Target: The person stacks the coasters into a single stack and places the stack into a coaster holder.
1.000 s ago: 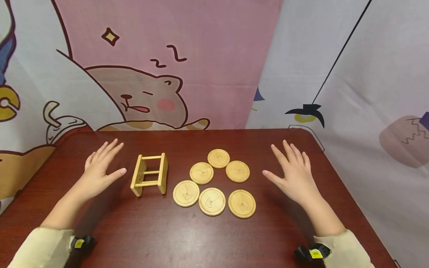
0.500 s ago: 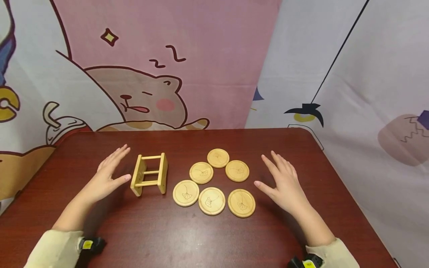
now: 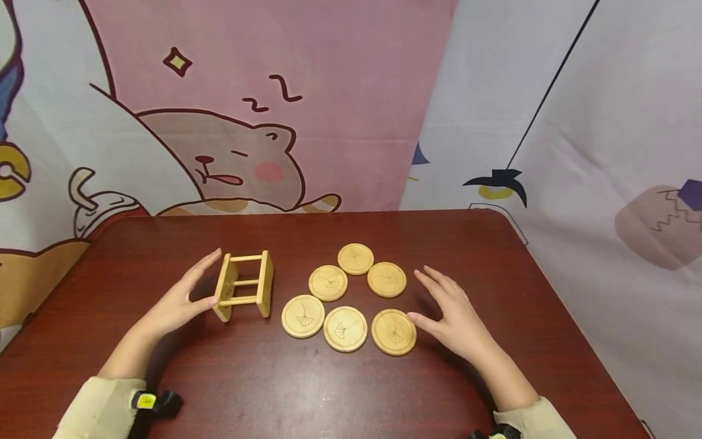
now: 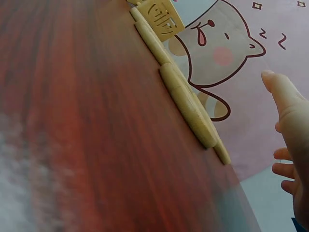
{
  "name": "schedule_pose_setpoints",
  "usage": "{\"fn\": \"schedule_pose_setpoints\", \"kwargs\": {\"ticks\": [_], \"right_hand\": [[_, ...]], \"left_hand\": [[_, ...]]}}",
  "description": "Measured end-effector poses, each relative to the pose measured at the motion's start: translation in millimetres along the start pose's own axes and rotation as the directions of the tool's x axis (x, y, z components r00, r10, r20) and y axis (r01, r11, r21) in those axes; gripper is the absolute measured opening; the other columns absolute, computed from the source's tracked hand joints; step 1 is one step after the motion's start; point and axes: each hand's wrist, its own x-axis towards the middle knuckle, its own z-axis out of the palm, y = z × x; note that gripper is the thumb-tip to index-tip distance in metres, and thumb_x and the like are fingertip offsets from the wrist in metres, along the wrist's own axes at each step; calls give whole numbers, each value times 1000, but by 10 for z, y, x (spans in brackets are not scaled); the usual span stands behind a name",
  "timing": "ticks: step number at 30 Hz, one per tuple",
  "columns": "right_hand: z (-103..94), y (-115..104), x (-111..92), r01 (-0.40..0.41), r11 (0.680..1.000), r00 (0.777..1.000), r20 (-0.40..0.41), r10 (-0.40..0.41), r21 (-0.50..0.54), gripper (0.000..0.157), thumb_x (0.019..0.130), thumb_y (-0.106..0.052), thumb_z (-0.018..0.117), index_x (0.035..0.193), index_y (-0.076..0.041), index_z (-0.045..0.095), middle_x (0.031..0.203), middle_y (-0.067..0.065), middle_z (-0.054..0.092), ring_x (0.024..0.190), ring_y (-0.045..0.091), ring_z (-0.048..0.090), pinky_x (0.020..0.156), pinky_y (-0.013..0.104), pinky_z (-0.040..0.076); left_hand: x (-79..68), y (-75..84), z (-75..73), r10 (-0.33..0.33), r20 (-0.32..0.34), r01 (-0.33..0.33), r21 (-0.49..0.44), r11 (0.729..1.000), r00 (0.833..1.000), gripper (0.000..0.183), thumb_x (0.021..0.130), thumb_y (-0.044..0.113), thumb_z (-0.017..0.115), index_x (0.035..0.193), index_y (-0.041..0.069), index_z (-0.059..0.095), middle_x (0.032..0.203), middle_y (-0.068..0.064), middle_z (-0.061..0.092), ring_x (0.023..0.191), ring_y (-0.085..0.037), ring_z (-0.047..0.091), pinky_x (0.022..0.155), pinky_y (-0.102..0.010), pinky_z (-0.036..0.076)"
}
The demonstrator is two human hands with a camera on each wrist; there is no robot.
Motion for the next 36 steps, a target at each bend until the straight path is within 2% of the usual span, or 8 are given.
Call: {"fn": "schedule_pose_setpoints", "kwargs": {"ticks": [5, 8, 11, 13, 22, 28, 34, 36], "right_hand": [[50, -5, -51, 42, 999, 999, 4, -42, 32, 76, 78, -24, 81, 144, -14, 44, 144, 12, 40, 129, 36, 35, 93, 59, 31], [76, -4, -89, 72, 997, 997, 7, -72, 42, 78, 75, -23, 83, 142, -12, 46, 142, 9, 42, 128, 31, 37, 101, 38, 30], [100, -4, -127, 91, 994, 996, 15, -92, 61, 79, 73, -25, 85, 141, -10, 47, 140, 6, 45, 126, 26, 40, 101, 16, 22], [116, -8, -147, 101, 992, 994, 24, -103, 80, 80, 71, -26, 86, 140, -9, 48, 139, 6, 46, 126, 25, 40, 99, 11, 18], [192, -16, -191, 122, 983, 990, 60, -131, 135, 84, 68, -36, 87, 139, -11, 50, 136, 3, 48, 123, 19, 42, 99, 11, 20], [260, -3, -204, 127, 983, 988, 73, -137, 129, 87, 65, -43, 86, 138, -13, 51, 135, 1, 49, 123, 19, 42, 99, 13, 21], [331, 30, -203, 180, 975, 980, 61, -189, 132, 87, 64, -44, 87, 138, -13, 52, 132, 2, 51, 120, 19, 44, 99, 13, 21], [345, 33, -200, 192, 973, 978, 59, -201, 127, 86, 64, -44, 86, 137, -12, 52, 132, 2, 52, 119, 19, 45, 99, 14, 22]], "left_hand": [[-22, -31, 22, -42, 20, 43, -42, 998, 999, 85, 83, 16, 75, 152, 13, 25, 156, -11, 22, 140, -37, 15, 100, -68, 17], [-30, -51, 29, -48, 26, 50, -61, 997, 998, 86, 83, 17, 75, 153, 16, 25, 156, -9, 21, 140, -36, 16, 100, -68, 17], [-32, -79, 34, -29, 30, 31, -80, 996, 999, 86, 82, 15, 76, 153, 16, 26, 156, -9, 21, 140, -36, 16, 100, -68, 16], [-33, -102, 38, -13, 30, 15, -91, 996, 999, 86, 81, 13, 75, 152, 16, 27, 156, -10, 22, 140, -35, 16, 101, -67, 16], [-36, -158, 51, 27, 37, -22, -140, 990, 999, 86, 79, 5, 75, 151, 14, 29, 155, -10, 24, 140, -32, 17, 100, -66, 16], [-45, -182, 65, -9, 45, 17, -180, 984, 999, 85, 80, 5, 73, 152, 16, 28, 155, -7, 27, 139, -19, 21, 101, -64, 16], [-60, -234, 85, -13, 44, 22, -218, 976, 999, 84, 82, 9, 72, 152, 20, 28, 151, -13, 32, 134, -38, 29, 100, -64, 19], [-62, -242, 90, -5, 43, 14, -227, 974, 999, 83, 82, 8, 72, 152, 19, 27, 150, -15, 33, 132, -41, 30, 99, -64, 20]]}}
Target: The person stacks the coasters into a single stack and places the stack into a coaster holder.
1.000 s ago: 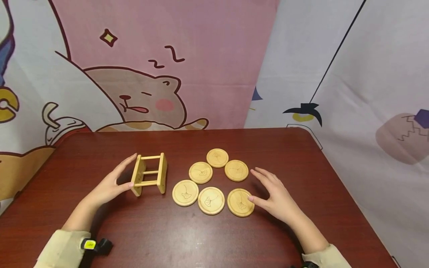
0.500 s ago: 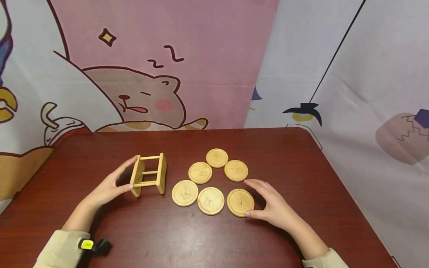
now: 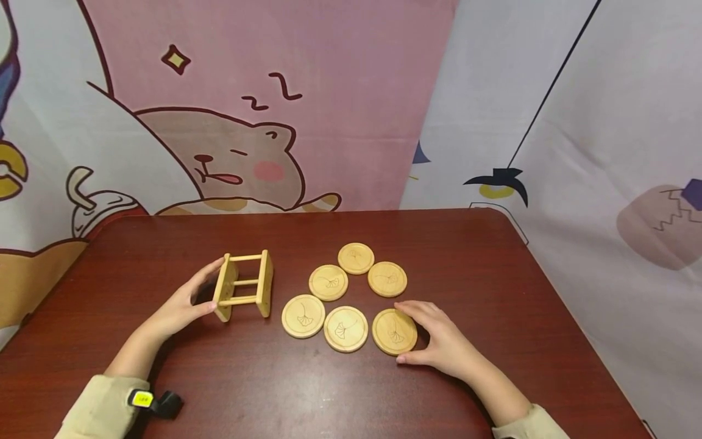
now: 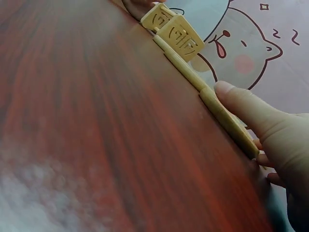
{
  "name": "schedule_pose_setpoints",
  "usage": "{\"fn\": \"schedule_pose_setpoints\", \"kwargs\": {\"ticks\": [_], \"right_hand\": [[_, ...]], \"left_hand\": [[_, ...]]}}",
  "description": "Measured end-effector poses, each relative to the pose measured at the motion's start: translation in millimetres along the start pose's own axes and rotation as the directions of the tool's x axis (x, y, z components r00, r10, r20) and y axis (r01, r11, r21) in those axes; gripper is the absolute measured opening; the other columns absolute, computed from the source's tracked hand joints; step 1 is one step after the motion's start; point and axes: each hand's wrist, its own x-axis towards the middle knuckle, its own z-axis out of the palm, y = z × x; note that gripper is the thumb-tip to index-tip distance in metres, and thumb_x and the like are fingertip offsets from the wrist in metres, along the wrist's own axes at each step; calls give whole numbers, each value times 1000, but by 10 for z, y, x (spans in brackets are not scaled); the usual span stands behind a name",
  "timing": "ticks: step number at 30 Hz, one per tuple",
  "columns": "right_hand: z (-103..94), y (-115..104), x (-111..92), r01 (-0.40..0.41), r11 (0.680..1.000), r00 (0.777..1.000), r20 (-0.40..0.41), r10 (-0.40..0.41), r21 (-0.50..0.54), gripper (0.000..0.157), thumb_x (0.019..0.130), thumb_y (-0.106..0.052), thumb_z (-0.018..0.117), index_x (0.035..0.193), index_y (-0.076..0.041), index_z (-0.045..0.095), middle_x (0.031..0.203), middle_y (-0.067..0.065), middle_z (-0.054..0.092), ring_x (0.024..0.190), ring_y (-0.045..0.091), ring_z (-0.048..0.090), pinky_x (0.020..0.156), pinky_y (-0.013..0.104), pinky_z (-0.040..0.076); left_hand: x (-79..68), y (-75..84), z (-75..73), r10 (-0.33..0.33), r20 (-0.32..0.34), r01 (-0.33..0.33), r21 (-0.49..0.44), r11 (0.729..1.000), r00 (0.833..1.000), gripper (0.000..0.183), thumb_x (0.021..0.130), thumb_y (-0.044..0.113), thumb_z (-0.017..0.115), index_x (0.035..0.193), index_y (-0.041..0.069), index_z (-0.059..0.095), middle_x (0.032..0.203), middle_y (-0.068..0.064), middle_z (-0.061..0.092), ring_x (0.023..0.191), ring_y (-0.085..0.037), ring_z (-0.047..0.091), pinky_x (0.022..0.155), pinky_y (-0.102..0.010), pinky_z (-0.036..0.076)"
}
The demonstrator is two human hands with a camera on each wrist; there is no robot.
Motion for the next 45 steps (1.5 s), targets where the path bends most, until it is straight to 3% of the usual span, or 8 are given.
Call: {"fn": "schedule_pose_setpoints", "kwargs": {"ticks": [9, 21, 29, 45], "right_hand": [[29, 34, 13, 38, 998, 999, 3, -38, -45, 85, 65, -49, 85, 134, -9, 55, 129, -1, 54, 119, 19, 45, 101, 18, 22], [56, 33, 24, 67, 994, 998, -7, -68, -87, 79, 66, -44, 86, 131, -8, 58, 126, 0, 56, 116, 21, 47, 100, 20, 23], [62, 40, 22, 87, 995, 996, -18, -88, -58, 77, 66, -40, 87, 130, -6, 59, 125, 1, 57, 115, 21, 48, 100, 14, 22], [50, 16, 51, 117, 993, 990, -83, -115, 15, 78, 62, -31, 90, 129, -5, 59, 124, 5, 57, 115, 20, 47, 100, 15, 25]], "left_hand": [[0, -4, 10, 10, 6, -10, -11, 1000, 1000, 83, 82, 7, 71, 152, 16, 27, 149, -19, 34, 131, -41, 32, 98, -64, 21], [-5, 6, -2, 2, 9, -2, 0, 1000, 1000, 83, 83, 8, 70, 152, 17, 26, 149, -19, 33, 131, -41, 32, 98, -65, 21], [8, -15, -11, -2, 17, 3, -17, 1000, 1000, 83, 83, 9, 71, 152, 21, 26, 149, -17, 33, 131, -40, 31, 99, -64, 21], [8, -9, -4, -1, 15, 1, -12, 1000, 1000, 83, 84, 10, 71, 153, 19, 26, 150, -18, 32, 131, -42, 31, 98, -65, 20]]}}
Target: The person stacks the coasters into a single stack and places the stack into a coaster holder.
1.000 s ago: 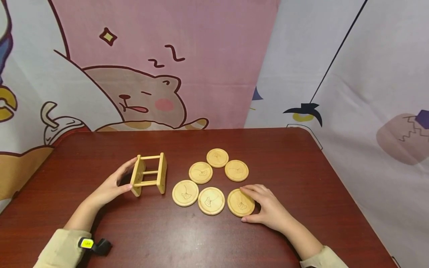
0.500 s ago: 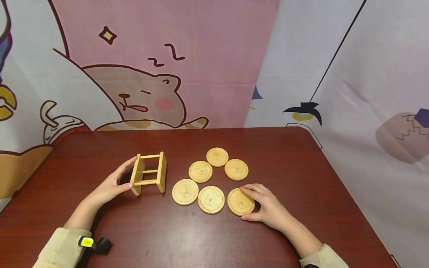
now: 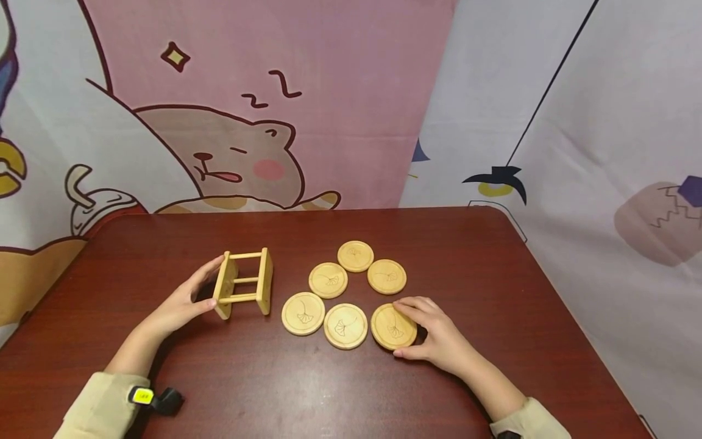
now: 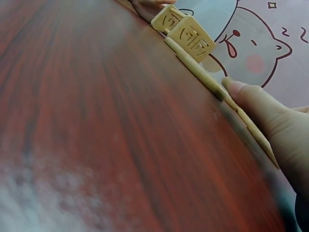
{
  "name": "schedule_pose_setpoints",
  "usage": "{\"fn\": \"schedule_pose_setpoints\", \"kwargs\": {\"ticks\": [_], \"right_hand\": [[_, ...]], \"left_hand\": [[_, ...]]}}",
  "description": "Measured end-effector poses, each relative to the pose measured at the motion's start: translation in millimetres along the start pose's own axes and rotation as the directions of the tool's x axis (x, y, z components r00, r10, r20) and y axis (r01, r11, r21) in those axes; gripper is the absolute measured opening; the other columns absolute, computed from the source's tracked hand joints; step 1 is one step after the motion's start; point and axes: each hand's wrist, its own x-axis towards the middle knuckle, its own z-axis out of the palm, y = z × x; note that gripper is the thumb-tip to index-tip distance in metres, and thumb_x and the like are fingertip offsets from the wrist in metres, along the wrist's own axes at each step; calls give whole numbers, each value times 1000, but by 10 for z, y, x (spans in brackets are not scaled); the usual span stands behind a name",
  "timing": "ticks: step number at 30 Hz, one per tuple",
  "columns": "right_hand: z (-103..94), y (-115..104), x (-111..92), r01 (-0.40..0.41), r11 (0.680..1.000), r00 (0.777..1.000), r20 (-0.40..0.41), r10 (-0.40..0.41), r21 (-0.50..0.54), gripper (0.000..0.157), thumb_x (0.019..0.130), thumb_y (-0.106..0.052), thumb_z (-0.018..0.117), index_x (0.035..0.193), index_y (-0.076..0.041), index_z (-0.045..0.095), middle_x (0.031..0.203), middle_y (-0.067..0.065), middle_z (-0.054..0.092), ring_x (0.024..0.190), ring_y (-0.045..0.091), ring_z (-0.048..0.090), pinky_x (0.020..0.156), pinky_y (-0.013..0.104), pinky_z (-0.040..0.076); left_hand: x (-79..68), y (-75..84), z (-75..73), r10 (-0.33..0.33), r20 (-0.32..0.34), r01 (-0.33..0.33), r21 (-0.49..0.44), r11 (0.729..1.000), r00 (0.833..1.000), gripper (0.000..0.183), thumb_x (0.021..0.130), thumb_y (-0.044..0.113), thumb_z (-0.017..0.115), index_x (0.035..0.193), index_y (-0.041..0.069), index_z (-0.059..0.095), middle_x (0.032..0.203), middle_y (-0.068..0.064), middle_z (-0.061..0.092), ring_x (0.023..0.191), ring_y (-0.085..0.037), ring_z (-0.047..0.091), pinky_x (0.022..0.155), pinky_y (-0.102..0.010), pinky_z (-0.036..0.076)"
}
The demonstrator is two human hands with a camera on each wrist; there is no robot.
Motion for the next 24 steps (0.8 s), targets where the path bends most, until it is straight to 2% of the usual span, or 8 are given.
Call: {"fn": "schedule_pose_setpoints", "kwargs": {"ticks": [10, 17, 24], "right_hand": [[41, -76, 92, -59, 998, 998, 3, 59, 19, 81, 61, -34, 91, 130, -6, 59, 128, 2, 54, 120, 19, 44, 102, 17, 26], [117, -109, 191, -17, 999, 999, -26, 18, 44, 80, 61, -37, 90, 127, -4, 61, 125, 4, 56, 118, 20, 46, 101, 19, 28], [191, -155, 253, 0, 999, 1000, -22, 1, 53, 79, 63, -38, 89, 128, -4, 60, 126, 4, 55, 118, 21, 46, 101, 20, 28]], "left_hand": [[-1, 12, -6, -2, 1, 2, 5, 1000, 1000, 82, 84, 12, 71, 153, 20, 25, 149, -18, 33, 131, -40, 32, 99, -65, 20], [9, 2, -5, -3, 0, 3, -1, 1000, 1000, 83, 84, 11, 71, 153, 21, 26, 150, -16, 32, 132, -40, 31, 99, -64, 19], [-4, 1, -5, -7, -3, 7, 0, 1000, 1000, 83, 84, 11, 71, 153, 21, 26, 150, -17, 32, 132, -40, 31, 99, -65, 20]]}}
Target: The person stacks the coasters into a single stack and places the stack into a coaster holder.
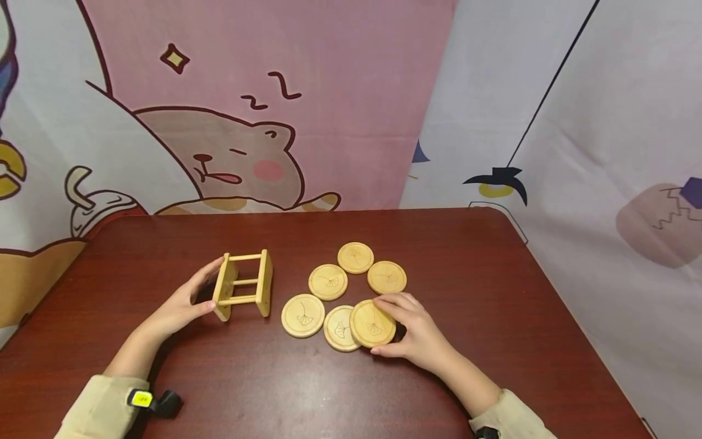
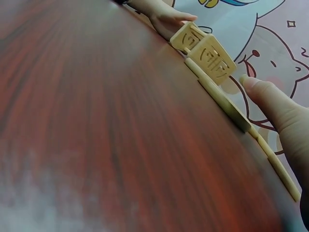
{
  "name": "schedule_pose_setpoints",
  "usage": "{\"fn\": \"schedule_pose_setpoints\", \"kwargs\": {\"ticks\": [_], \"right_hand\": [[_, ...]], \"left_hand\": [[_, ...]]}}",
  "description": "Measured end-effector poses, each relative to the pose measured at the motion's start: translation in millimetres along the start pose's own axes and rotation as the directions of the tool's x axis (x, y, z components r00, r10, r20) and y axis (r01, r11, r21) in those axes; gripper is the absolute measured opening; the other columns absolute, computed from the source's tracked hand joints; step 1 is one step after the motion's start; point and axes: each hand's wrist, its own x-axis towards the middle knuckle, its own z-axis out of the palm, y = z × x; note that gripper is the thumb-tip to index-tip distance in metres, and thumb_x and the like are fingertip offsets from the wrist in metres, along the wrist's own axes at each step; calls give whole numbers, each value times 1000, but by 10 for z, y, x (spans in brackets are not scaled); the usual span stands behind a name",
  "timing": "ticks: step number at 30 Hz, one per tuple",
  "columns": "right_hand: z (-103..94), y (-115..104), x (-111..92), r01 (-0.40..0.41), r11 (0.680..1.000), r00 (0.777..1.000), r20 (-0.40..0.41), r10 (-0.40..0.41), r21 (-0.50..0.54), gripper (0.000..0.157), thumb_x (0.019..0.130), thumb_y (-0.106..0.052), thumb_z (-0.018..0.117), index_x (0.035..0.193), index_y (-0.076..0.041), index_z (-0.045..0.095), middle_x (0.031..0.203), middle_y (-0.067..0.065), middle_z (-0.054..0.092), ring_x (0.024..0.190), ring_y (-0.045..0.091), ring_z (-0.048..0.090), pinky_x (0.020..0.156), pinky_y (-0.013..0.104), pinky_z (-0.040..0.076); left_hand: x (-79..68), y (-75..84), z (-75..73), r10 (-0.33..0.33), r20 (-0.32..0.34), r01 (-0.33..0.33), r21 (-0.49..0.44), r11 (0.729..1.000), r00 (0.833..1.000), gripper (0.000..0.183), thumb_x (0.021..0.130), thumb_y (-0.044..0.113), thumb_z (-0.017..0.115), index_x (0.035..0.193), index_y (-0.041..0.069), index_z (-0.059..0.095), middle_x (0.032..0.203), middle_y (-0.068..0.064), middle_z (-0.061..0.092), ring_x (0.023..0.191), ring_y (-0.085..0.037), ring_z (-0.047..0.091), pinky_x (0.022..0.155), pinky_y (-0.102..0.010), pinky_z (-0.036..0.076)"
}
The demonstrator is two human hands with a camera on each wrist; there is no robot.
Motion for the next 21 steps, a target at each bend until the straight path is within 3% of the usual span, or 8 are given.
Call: {"fn": "schedule_pose_setpoints", "kwargs": {"ticks": [21], "right_hand": [[190, -111, 163, 63, 998, 998, 11, -63, -18, 78, 65, -45, 86, 126, -2, 61, 126, 4, 57, 118, 24, 47, 103, 27, 29]], "left_hand": [[-5, -13, 1, 5, -1, -5, 5, 1000, 1000, 83, 84, 12, 71, 153, 21, 26, 150, -17, 32, 131, -39, 32, 98, -65, 20]]}}
